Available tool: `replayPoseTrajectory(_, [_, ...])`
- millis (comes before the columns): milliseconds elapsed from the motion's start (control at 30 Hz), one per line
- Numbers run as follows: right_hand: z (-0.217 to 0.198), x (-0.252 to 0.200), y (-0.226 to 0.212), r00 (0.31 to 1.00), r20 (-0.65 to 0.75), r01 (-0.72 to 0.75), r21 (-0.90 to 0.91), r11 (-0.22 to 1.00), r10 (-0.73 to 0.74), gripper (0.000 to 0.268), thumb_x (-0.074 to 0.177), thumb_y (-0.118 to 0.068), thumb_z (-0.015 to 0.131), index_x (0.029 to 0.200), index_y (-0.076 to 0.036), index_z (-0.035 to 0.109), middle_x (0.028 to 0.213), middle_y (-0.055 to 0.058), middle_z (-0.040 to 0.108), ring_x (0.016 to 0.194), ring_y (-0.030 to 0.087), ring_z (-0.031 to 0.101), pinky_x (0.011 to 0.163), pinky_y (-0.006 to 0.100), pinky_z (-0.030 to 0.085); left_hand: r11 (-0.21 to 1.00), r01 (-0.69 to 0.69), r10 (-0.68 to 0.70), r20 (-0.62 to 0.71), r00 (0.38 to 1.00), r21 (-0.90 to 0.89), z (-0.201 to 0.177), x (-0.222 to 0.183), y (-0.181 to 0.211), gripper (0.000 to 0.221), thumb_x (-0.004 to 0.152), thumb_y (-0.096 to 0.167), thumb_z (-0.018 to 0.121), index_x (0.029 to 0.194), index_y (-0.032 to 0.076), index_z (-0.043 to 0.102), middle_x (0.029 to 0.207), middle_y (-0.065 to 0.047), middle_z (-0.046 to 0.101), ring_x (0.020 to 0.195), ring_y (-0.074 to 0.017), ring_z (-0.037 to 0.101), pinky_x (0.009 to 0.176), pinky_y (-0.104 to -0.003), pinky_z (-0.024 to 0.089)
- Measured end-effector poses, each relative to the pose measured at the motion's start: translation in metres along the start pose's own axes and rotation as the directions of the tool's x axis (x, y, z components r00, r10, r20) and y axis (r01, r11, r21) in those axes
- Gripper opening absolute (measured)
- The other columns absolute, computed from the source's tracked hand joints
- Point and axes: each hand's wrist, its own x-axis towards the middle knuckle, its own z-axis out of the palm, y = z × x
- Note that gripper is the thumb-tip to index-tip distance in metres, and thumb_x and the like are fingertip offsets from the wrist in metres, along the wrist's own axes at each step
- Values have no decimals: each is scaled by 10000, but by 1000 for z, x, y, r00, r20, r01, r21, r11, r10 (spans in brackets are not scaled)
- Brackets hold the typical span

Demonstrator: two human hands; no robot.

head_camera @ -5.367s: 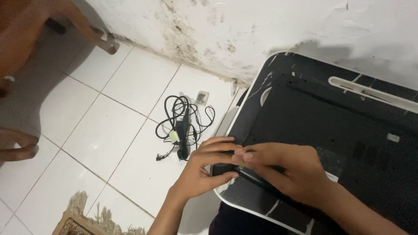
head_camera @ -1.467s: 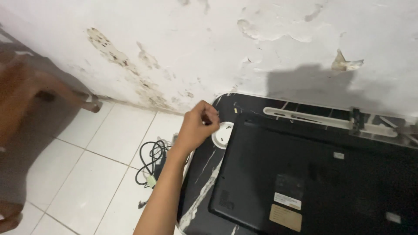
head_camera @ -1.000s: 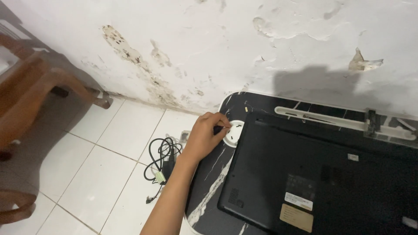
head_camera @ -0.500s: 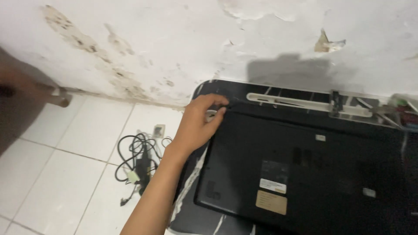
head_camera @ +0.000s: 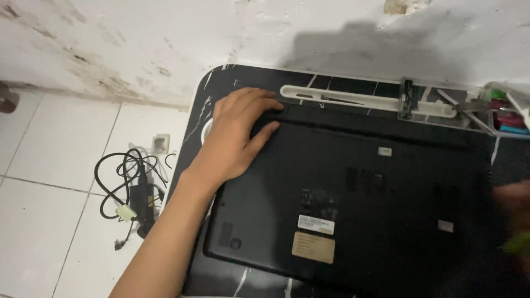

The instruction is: Removing screws and prying open the bottom cover of a laptop for repair.

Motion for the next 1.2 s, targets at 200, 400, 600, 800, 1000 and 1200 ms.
replayPoseTrajectory(200, [230,-317,101,-351,87,935,-24,-355,-932,244,954,-230,590,1181,-310,632,1021,1,848,637,77,597,608,204,511,998,-59,59,15,998,7,4,16,-9,211,1058,168,557,1247,116,634,1319,-104,645,1289,-339,542,1059,-503,360])
replayPoseTrajectory(400, [279,-336,91,-491,162,825,403,-397,-856,518,1015,-47,625,1411,-365,527,1162,157,819,792,167,699,780,311,535,988,-146,148,-36,988,55,5,30,-16,145,1034,140,623,1164,97,667,1225,-90,693,1156,-343,602,982,-493,409])
replayPoseTrajectory(600, [300,-317,99,-577,157,797,322,-511,-801,568,1045,-78,635,1507,-348,446,1247,57,778,894,183,722,771,295,627,984,-165,168,-38,985,67,6,36,-20,130,1029,132,614,1150,108,657,1174,-57,698,1114,-323,608,965,-480,419])
replayPoseTrajectory(800, [296,-311,102,-629,171,774,230,-590,-758,611,1040,-83,637,1543,-336,402,1219,60,789,876,177,732,784,282,639,981,-180,184,-63,981,70,8,36,-26,122,1028,138,650,1143,110,676,1173,-71,712,1111,-335,625,952,-499,441])
replayPoseTrajectory(1000, [290,-310,109,-702,194,712,143,-688,-686,711,1012,-54,661,1590,-312,338,1193,114,788,851,195,713,793,300,640,972,-222,228,-90,970,71,8,38,-28,101,1009,136,692,1102,96,693,1112,-69,735,1036,-322,663,932,-485,468])
replayPoseTrajectory(1200, [289,-309,111,-683,166,731,157,-664,-712,689,1006,-57,660,1574,-313,365,1149,129,793,863,199,738,793,295,650,979,-193,198,-74,978,67,9,38,-31,136,1006,145,707,1138,115,698,1141,-66,726,1074,-330,638,942,-500,455])
